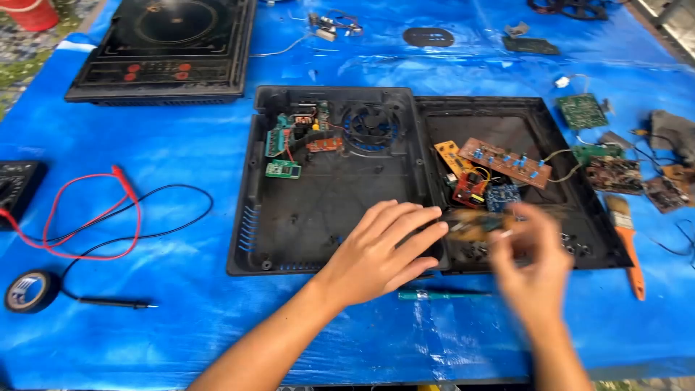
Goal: Disassembling an induction cooker to remove the internal cooling fan using a screwdriver.
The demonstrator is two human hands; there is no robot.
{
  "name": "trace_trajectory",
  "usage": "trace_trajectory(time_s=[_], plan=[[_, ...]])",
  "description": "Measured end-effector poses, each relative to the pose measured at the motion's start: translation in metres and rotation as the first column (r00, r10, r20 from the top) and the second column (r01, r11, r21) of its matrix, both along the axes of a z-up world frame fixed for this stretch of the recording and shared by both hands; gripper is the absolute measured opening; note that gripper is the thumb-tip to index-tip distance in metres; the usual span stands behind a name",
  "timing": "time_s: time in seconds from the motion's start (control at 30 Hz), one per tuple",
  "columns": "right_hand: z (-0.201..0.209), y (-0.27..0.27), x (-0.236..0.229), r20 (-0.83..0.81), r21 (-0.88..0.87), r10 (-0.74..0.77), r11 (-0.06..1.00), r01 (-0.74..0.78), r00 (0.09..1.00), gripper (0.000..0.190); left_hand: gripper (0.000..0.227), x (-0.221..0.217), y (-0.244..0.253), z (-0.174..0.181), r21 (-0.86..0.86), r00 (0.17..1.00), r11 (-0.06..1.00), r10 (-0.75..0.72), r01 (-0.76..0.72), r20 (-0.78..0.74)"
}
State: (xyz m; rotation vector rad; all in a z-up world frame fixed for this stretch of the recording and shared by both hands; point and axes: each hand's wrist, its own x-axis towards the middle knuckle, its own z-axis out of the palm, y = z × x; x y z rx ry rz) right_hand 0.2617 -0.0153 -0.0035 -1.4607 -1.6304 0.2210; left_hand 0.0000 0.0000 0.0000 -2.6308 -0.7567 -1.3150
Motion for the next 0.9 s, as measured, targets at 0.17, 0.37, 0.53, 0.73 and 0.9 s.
trace_trajectory(time_s=[0.17,0.37,0.53,0.73,0.9], plan=[[-0.033,0.049,0.102,0.096,0.032,-0.193,0.981,0.19,0.977,0.015,0.029,-0.032,0.02,0.016,0.001,0.959,0.959,0.284,-0.284,-0.017],[-0.043,0.053,0.113,0.277,0.181,-0.278,0.955,0.234,0.92,0.025,0.039,-0.107,0.111,0.017,-0.336,0.733,0.667,0.669,-0.665,-0.122],[-0.031,0.038,0.097,0.325,0.333,-0.257,0.932,0.144,0.91,0.019,0.066,-0.117,0.208,0.001,-0.472,0.661,0.492,0.681,-0.731,-0.315],[-0.042,0.033,0.104,0.292,0.351,-0.229,0.929,0.119,0.929,0.012,0.043,-0.104,0.248,-0.017,-0.413,0.465,0.261,0.705,-0.872,-0.535],[-0.042,0.032,0.101,0.251,0.397,-0.213,0.912,0.1,0.944,0.017,0.011,-0.118,0.216,0.031,-0.595,0.61,0.401,0.768,-0.696,-0.196]])
